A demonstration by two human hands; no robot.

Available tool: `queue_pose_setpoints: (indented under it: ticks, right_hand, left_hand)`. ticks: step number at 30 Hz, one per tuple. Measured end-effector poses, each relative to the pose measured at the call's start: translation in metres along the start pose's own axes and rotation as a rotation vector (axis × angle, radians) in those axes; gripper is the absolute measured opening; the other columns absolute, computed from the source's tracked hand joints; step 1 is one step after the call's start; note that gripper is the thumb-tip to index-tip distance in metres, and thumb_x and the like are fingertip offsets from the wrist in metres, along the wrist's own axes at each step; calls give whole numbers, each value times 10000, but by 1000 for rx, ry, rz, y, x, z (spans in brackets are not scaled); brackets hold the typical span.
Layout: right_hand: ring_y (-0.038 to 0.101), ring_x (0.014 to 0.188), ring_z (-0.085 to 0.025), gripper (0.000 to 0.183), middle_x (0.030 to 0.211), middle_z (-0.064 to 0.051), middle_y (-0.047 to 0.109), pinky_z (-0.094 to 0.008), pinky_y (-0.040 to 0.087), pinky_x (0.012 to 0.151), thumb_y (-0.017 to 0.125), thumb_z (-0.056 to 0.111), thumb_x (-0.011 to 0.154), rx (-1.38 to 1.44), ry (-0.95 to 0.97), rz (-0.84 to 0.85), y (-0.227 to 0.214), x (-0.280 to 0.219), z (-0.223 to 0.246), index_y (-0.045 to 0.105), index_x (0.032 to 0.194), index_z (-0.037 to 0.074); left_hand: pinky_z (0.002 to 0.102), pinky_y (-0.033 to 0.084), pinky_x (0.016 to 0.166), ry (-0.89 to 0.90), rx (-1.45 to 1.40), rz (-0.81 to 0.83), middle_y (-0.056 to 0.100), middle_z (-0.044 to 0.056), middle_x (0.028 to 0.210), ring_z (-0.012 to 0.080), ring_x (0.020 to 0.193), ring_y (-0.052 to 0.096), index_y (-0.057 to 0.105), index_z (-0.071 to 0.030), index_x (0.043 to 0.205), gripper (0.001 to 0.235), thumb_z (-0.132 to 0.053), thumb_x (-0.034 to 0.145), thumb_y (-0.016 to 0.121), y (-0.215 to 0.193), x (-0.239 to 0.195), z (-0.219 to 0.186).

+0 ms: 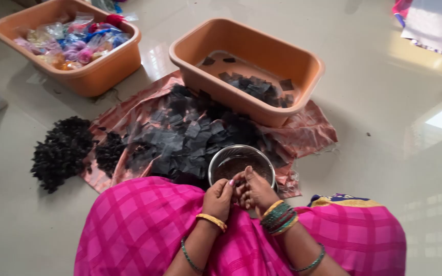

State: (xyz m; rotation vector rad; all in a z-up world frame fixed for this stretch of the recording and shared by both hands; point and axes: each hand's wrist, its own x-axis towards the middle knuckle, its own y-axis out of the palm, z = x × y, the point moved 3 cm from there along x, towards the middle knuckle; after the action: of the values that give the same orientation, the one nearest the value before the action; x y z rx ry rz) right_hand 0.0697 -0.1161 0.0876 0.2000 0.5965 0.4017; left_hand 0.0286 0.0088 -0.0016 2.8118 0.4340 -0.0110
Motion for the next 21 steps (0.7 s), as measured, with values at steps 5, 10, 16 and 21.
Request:
queue_pose_setpoints:
  ticks: [5,10,16,21]
  right_hand:
    - [619,590,-98,156,782,-18,687,-237,508,533,667,107,907,-132,-275,162,-7,11,-5,664,1060,71]
    - [570,560,-87,78,723,-31,651,-241,456,493,645,86,968,-205,-343,75,-10,21,-22,664,1018,30]
    - [685,622,-209,124,721,-116,709,-364,539,581,577,169,995,-803,-561,-184,23,-6,3,583,965,49]
    - [702,739,-378,153,819,-167,706,-461,531,615,544,209,987,-1008,-800,-236,38,-22,18,592,964,65]
  left_hand:
    - [258,472,554,-10,70,-94,643,-5,685,65,610,566,646,-51,812,271,-206,1031,608,-1,2,5]
    - [313,478,533,19,490,-205,648,47,633,135,558,602,659,-53,804,300,-263,1012,606,9,-9,-38]
    - [338,488,540,1,392,-252,658,74,659,168,576,605,661,-57,843,285,-269,1018,585,5,-6,-22]
    - [346,512,579,-70,340,-233,696,82,699,169,616,645,710,-105,924,230,-266,996,563,11,-12,-41]
